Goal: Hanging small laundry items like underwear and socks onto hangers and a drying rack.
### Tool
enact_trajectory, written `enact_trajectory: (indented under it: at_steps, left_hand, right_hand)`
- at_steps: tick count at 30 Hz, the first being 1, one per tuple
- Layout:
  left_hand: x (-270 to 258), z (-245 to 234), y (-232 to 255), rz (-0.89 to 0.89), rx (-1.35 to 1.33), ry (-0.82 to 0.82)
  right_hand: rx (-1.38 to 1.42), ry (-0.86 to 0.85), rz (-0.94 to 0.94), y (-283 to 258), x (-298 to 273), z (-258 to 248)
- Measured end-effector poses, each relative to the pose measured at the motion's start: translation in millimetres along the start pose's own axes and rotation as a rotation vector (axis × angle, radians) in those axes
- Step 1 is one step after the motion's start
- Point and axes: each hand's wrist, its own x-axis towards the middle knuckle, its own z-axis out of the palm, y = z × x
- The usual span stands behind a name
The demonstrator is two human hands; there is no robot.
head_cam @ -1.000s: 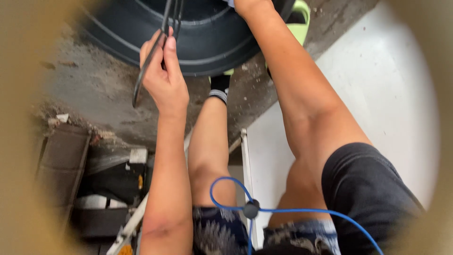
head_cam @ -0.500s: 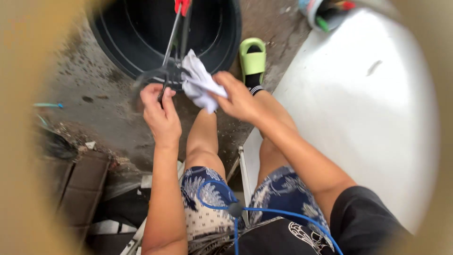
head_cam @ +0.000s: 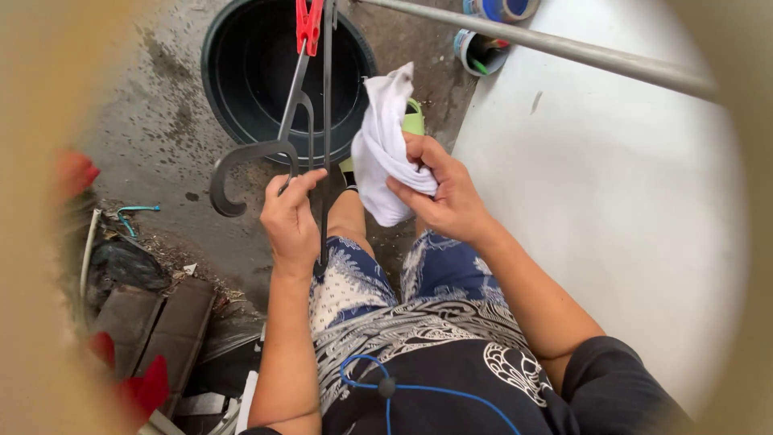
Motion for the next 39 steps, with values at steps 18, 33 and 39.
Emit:
enact_trajectory:
  at_steps: [18,33,39]
  left_hand:
    - [-18,-55,89,-0.241,-0.713,-0.105]
    - [14,-113,197,-0.038,-0.521,0.057]
    - [12,-137,229,0.171,-0.360,-0.032]
  right_hand:
    - [-0.006,-0.469,-0.226,-149,-77,13]
    - [0.063,-0.519,-0.309,-304,-67,-42]
    - [-0.433,-0.817,-0.399,-348,-38,-36]
